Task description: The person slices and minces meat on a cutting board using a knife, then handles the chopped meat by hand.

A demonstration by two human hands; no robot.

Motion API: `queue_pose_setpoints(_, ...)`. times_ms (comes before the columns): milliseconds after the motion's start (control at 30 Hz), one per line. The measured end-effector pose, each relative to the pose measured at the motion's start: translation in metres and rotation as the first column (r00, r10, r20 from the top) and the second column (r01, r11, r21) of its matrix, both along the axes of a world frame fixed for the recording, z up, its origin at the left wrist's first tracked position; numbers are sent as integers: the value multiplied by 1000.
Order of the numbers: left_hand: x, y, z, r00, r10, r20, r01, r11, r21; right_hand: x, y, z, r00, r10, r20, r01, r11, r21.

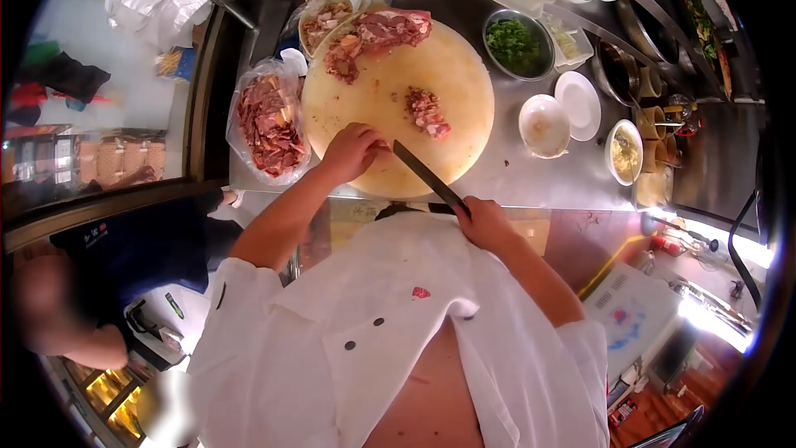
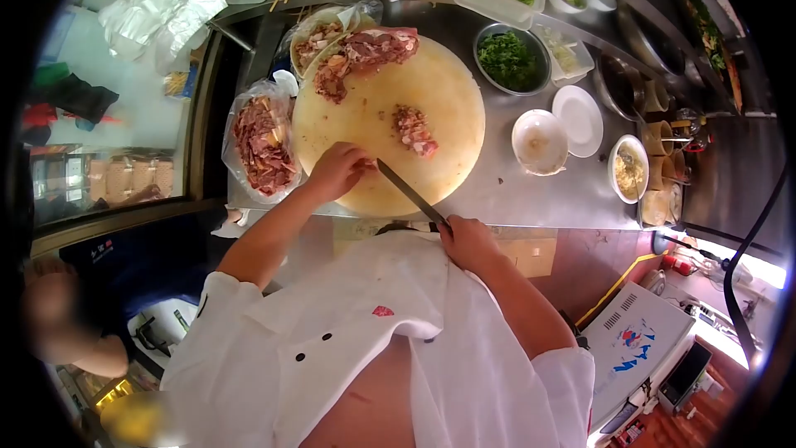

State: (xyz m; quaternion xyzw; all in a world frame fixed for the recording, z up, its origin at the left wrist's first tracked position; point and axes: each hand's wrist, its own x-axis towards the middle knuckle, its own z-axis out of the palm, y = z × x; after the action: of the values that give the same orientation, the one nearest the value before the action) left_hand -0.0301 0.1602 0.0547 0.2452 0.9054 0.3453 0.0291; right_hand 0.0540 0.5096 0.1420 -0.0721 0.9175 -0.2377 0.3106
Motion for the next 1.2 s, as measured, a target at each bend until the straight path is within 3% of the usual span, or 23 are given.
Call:
queue_pose_setpoints(67,-3,5,-8,998,63,-7,-64,995,-72,-2,5,-2,1000,6,5,-6,1000,10)
queue_pose_setpoints(100,-2,9,-11,968,168,188,-179,983,41,-4,9,-2,1000,11,15,-11,1000,9)
queue_pose_setpoints(167,0,16,-15,773,290,565,-459,870,181,-10,17,-5,999,31,24,-31,999,8)
queue_pose_setpoints(267,12,0,-33,641,138,755,-659,603,449,-22,21,-11,997,70,32,-70,997,-20)
queue_pose_setpoints(400,38,17,6,553,171,816,-797,393,458,-43,26,-22,996,87,-3,-87,988,-131)
queue_pose_setpoints(500,42,41,24,527,231,818,-803,449,391,-59,36,-39,994,47,-96,-61,986,-153)
queue_pose_setpoints(600,44,63,8,579,152,801,-786,366,499,-74,44,-44,977,32,-212,-57,992,-111)
queue_pose_setpoints(700,44,82,-35,664,148,733,-742,250,622,-82,48,-23,986,36,-165,-58,990,-130)
queue_pose_setpoints(800,44,91,-49,623,483,615,-757,568,322,-77,51,-7,992,44,-118,-65,981,-185)
queue_pose_setpoints(833,47,94,-47,658,695,292,-752,630,195,-76,50,-2,994,48,-100,-67,977,-202)
queue_pose_setpoints(867,51,97,-44,633,769,-89,-768,638,54,-75,49,2,995,60,-76,-74,976,-203)
queue_pose_setpoints(933,57,98,-39,656,691,-304,-718,696,31,-72,45,6,996,83,-25,-86,975,-207)
queue_pose_setpoints(967,62,95,-38,751,644,-146,-624,765,162,-72,42,7,996,87,-33,-92,971,-221)
queue_pose_setpoints(1033,66,95,-26,842,530,-101,-493,831,258,-70,37,8,995,92,-45,-100,964,-247)
queue_pose_setpoints(1100,63,98,-15,838,458,-298,-430,889,157,-69,29,9,995,104,-9,-103,969,-223)
queue_pose_setpoints(1200,61,104,-30,788,475,-392,-461,877,138,-70,25,-2,991,137,0,-135,972,-194)
